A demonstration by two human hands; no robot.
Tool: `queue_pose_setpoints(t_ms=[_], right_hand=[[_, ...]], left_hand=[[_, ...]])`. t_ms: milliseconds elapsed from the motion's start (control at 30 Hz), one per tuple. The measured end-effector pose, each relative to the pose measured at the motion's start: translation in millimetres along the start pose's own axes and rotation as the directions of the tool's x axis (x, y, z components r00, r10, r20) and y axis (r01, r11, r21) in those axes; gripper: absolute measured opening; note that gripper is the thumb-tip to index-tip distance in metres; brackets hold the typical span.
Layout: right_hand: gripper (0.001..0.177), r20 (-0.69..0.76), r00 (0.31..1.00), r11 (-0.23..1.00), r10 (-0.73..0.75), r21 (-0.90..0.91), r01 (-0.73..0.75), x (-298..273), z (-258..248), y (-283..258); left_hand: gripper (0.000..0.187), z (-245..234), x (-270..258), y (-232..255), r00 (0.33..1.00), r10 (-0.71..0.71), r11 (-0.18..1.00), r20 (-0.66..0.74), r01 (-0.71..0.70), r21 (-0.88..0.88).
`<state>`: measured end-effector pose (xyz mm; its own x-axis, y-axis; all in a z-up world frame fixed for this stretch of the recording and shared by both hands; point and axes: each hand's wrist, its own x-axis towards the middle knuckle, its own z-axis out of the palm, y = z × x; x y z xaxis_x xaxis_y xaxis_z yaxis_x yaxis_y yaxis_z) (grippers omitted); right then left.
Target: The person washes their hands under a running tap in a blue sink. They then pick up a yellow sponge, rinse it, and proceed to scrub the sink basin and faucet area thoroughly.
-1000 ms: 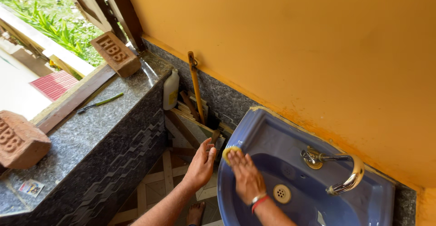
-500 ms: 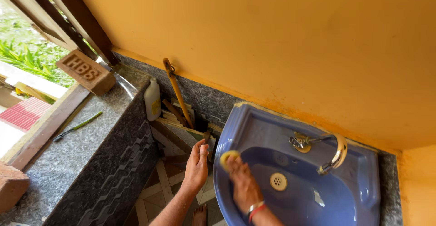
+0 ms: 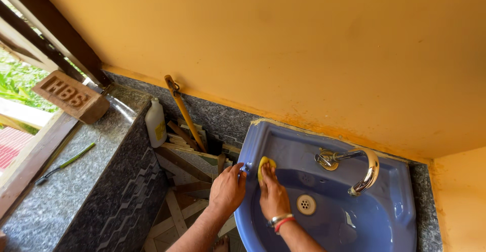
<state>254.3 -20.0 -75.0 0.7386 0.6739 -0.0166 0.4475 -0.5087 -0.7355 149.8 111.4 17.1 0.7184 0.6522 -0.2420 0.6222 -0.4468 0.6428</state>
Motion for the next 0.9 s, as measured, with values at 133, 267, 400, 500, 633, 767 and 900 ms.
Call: queue_pose_setpoints(t_ms=[133, 267, 400, 500, 633, 767, 900], right_hand=[[0.058, -0.020, 0.986, 0.940, -0.165, -0.305, 0.151, 13.7, -8.3, 16.2], [0.055, -0.144, 0.975, 0.932, -0.168, -0.347, 0.109, 83.0, -21.0, 17.0], [0.055, 0.045, 0.874, 0.875, 0.484, -0.036, -0.483, 92.3, -21.2, -20.1], [0.054, -0.025, 0.970, 0.967, 0.241, 0.084, -0.239, 66.3, -10.6, -23.2], [0.061, -0.106, 0.992, 0.996, 0.070, 0.058, -0.064, 36.1, 6.4, -1.5], [0.062, -0.199, 0.978, 0.994, 0.060, 0.106, -0.040, 80.9, 18.1, 7.0], [0.063, -0.065, 0.937, 0.938, 0.344, 0.072, -0.339, 104.2, -5.0, -20.0]], left_hand=[[0.048, -11.3, 15.2, 12.4, 0.989, -0.029, 0.981, 0.142, 0.001, 0.194], [0.049, -9.3, 26.4, 18.2, 0.971, -0.057, 0.927, 0.232, -0.035, 0.374], [0.047, -10.9, 27.9, 16.3, 0.970, -0.025, 0.927, 0.240, -0.067, 0.369], [0.045, -12.8, 28.9, 16.0, 0.973, -0.009, 0.932, 0.232, -0.075, 0.353], [0.045, -11.9, 30.4, 16.0, 0.976, 0.010, 0.928, 0.218, -0.090, 0.362], [0.034, -12.0, 31.0, 13.7, 0.973, 0.019, 0.934, 0.230, -0.100, 0.343], [0.041, -9.2, 32.9, 16.8, 0.971, -0.024, 0.920, 0.238, -0.071, 0.384]])
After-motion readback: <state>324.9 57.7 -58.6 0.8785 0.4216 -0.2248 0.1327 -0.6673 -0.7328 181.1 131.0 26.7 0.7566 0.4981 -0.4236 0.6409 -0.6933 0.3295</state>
